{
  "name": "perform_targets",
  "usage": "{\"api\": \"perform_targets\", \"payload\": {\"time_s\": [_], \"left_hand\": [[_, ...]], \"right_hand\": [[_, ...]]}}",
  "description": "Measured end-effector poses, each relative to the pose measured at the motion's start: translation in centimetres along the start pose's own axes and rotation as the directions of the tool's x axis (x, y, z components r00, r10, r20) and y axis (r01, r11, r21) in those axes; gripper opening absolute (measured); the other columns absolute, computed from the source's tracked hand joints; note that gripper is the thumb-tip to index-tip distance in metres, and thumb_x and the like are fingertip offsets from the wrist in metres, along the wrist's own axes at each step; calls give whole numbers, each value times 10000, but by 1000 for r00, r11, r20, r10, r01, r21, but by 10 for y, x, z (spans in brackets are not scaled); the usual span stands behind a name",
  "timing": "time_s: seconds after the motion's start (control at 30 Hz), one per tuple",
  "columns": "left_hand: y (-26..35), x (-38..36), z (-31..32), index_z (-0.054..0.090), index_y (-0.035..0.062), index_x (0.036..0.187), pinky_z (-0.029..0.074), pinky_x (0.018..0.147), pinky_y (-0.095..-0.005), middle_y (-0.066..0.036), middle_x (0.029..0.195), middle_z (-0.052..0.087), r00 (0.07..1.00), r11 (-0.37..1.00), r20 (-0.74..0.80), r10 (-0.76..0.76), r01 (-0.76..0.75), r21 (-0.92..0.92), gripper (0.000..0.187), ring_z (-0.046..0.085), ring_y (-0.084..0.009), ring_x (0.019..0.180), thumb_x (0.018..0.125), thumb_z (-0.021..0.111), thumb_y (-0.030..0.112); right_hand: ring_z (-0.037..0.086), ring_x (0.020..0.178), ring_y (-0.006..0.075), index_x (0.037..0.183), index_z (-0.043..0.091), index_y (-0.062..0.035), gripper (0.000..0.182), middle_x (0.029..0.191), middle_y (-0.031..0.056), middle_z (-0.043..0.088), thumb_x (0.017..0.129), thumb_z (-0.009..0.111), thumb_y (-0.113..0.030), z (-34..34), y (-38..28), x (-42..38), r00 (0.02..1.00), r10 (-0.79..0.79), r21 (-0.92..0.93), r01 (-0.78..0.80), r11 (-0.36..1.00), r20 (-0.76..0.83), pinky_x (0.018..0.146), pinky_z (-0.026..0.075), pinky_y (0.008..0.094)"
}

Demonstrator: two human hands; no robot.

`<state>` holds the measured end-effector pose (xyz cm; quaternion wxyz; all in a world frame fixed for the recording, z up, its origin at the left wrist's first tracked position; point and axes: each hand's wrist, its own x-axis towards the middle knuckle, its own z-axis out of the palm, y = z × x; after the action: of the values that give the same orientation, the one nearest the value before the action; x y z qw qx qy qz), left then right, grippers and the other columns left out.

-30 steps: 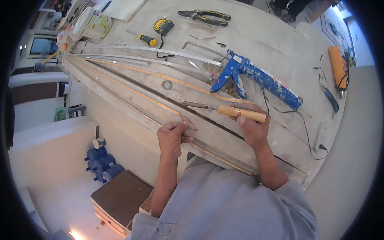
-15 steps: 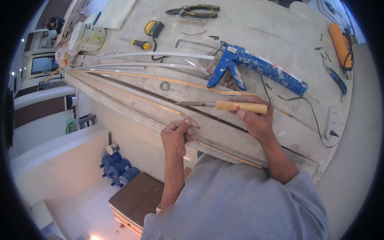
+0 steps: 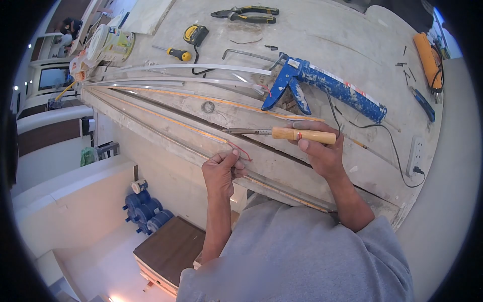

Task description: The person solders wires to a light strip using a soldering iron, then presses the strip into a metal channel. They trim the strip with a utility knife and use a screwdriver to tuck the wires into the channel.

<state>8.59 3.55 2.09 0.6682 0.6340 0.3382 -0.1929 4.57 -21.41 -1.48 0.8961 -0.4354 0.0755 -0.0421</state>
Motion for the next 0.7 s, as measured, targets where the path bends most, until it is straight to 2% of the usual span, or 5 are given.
{"api": "perform_targets", "payload": {"time_s": [0.37,0.7], "left_hand": [[1,0,1,705,-45,900,589,451,-288,-109,668,692,1000,1000,-9,-3,3,5,160,652,-171,485,895,795,87],[-1,1,0,698,-50,897,592,452,-296,-114,672,688,1000,1000,-1,-1,1,-13,144,653,-178,487,906,776,70]], "right_hand": [[700,1104,278,1234,662,85,415,1203,227,713,881,751,-114,1,-1,0,1000,-21,-48,21,999,-1,963,586,419],[697,1121,280,1227,664,87,395,1213,230,708,886,746,-94,2,-2,-1,1000,-6,-25,6,1000,1,974,590,418]]}}
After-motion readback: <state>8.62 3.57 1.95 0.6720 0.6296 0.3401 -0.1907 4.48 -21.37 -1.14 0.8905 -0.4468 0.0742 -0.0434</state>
